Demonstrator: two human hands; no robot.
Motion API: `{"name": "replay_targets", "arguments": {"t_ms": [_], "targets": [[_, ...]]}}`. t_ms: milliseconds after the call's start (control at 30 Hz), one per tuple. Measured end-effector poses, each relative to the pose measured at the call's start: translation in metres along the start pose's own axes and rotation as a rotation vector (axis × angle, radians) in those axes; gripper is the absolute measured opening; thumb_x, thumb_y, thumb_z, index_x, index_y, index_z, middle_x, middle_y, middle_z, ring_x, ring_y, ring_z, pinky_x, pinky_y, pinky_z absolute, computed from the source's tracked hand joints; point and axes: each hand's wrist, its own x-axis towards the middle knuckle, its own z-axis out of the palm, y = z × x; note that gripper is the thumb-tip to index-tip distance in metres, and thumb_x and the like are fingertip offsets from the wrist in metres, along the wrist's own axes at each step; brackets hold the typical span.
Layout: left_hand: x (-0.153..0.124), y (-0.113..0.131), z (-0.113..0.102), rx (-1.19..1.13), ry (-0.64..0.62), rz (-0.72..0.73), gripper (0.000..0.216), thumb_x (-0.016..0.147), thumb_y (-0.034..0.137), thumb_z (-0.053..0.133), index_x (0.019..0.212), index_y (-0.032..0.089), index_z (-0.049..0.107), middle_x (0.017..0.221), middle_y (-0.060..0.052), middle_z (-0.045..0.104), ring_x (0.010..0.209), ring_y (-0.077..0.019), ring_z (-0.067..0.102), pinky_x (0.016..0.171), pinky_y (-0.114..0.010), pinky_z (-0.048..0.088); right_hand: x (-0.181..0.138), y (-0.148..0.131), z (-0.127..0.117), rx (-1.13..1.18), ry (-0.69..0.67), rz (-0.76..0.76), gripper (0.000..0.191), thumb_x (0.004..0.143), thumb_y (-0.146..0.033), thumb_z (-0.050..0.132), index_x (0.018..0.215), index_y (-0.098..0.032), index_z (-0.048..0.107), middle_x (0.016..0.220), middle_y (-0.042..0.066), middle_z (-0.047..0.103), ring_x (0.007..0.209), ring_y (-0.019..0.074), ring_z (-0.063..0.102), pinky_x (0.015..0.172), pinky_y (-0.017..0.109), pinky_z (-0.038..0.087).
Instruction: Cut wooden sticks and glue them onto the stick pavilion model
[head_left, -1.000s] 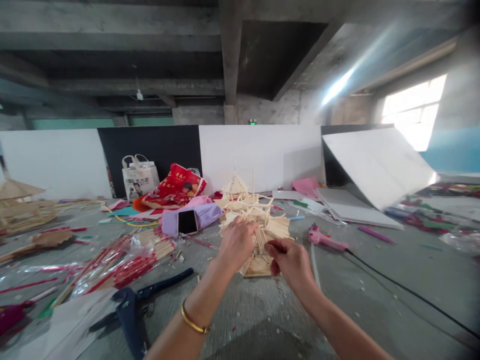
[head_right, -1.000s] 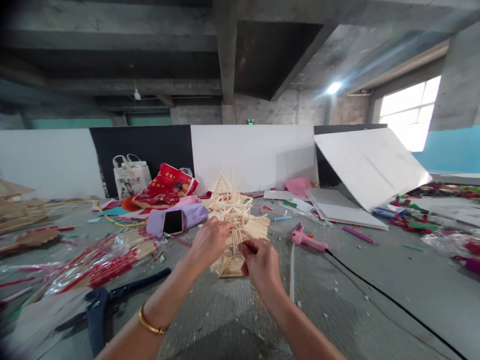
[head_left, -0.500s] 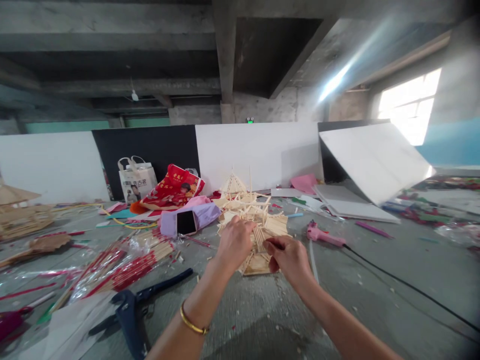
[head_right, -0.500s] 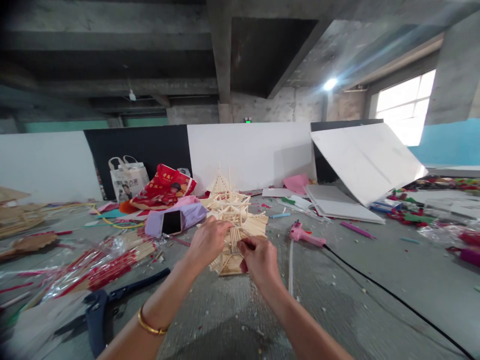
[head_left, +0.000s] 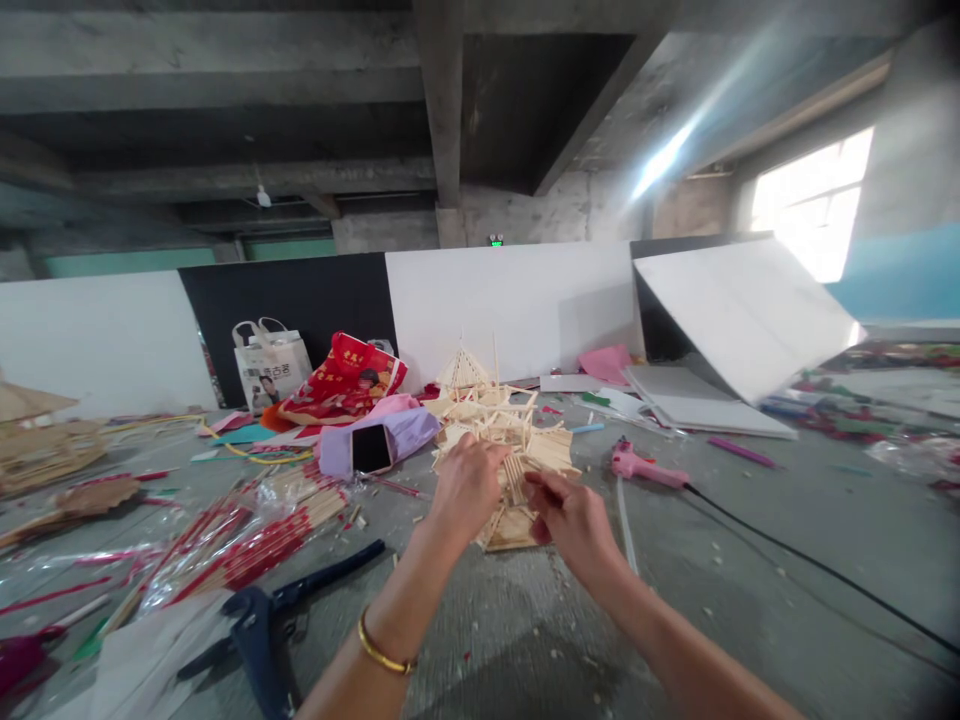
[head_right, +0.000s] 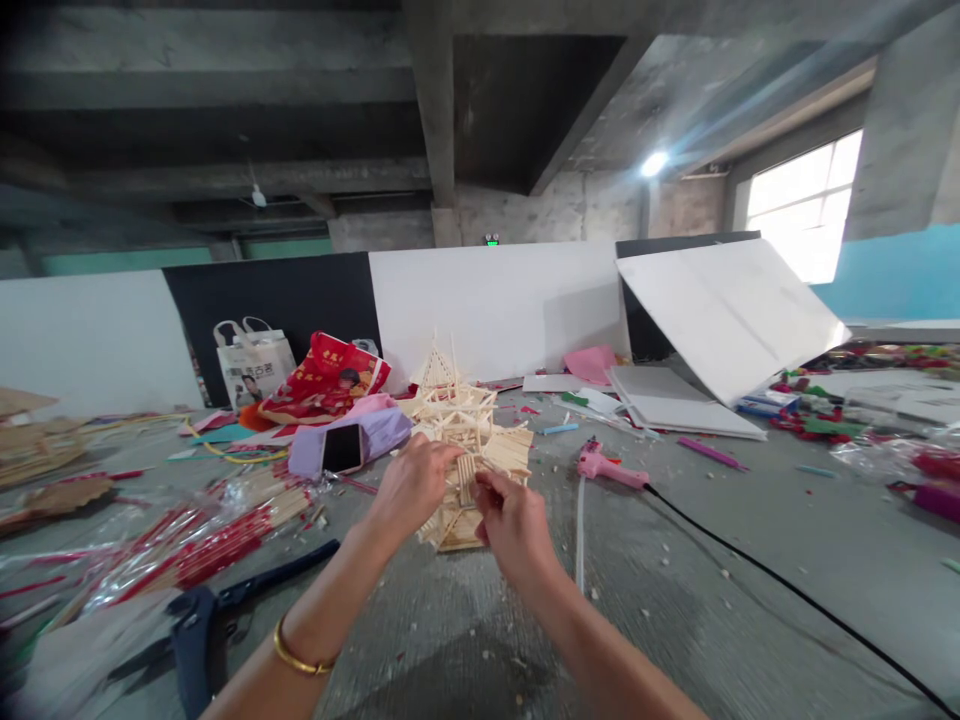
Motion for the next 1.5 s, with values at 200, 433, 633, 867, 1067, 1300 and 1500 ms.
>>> {"name": "replay_targets", "arguments": {"t_ms": [200,433,633,867,1067,1300,1500], "targets": [[0.0,0.0,0.0,0.007,0.003,0.006,0.035,0.076,0.007,0.04,0.103,0.017,0.059,0.094,-0.004,0.065,0.085,-0.0195,0.05,0.076,-0.031,0.04,-0.004,0.003,-0.007,-0.089,-0.015,-0.134,0.029,0.086,-0.024,0.034,0.101,-0.017,0.057,0.062,-0.003,0.052,0.042,0.0076,0.051,0.043,0.017,0.04],[0.0,0.0,0.0,0.018,0.0,0.0,0.034,0.075,0.006,0.041,0.101,0.018,0.06,0.09,-0.004,0.065,0.083,-0.0198,0.05,0.075,-0.032,0.04,-0.008,0.007,-0.012,-0.209,-0.032,-0.249,0.026,0.078,-0.011,0.036,0.089,-0.017,0.059,0.072,0.001,0.055,0.054,0.0099,0.051,0.05,0.02,0.038],[-0.001,0.002,-0.001,0.03,-0.003,-0.005,0.033,0.076,0.008,0.04,0.102,0.017,0.06,0.093,-0.004,0.065,0.084,-0.0198,0.05,0.075,-0.032,0.04,-0.006,0.008,-0.011,-0.28,-0.045,-0.323,0.024,0.074,-0.006,0.036,0.072,-0.017,0.057,0.061,-0.001,0.049,0.054,0.0105,0.047,0.052,0.021,0.035],[0.0,0.002,0.0,0.04,0.007,0.023,0.033,0.077,0.007,0.039,0.1,0.018,0.06,0.091,-0.004,0.065,0.083,-0.0191,0.05,0.076,-0.031,0.04,-0.005,0.01,-0.011,-0.358,-0.048,-0.384,0.03,0.067,-0.001,0.036,0.078,-0.017,0.059,0.066,0.001,0.052,0.059,0.0122,0.048,0.056,0.022,0.037],[0.001,0.001,0.003,0.059,0.016,0.04,0.031,0.076,0.007,0.04,0.097,0.018,0.061,0.089,-0.003,0.065,0.082,-0.0189,0.051,0.074,-0.03,0.04,-0.005,0.012,-0.012,-0.423,-0.063,-0.401,0.045,0.064,0.003,0.036,0.097,-0.017,0.059,0.079,0.004,0.057,0.067,0.013,0.052,0.059,0.021,0.039],[0.001,0.002,0.003,0.072,0.01,0.03,0.035,0.077,0.006,0.038,0.105,0.018,0.057,0.093,-0.003,0.065,0.085,-0.0194,0.051,0.076,-0.031,0.039,-0.006,0.009,-0.013,-0.483,-0.063,-0.373,0.035,0.076,-0.004,0.037,0.1,-0.016,0.06,0.083,0.006,0.061,0.069,0.0138,0.055,0.061,0.022,0.042],[0.0,-0.001,0.006,0.067,0.009,0.032,0.037,0.077,0.006,0.039,0.11,0.016,0.054,0.098,-0.003,0.064,0.087,-0.0189,0.05,0.08,-0.031,0.038,-0.009,0.007,-0.017,-0.52,-0.068,-0.35,0.044,0.077,-0.005,0.036,0.117,-0.016,0.049,0.101,0.009,0.059,0.079,0.0152,0.057,0.069,0.025,0.045]]}}
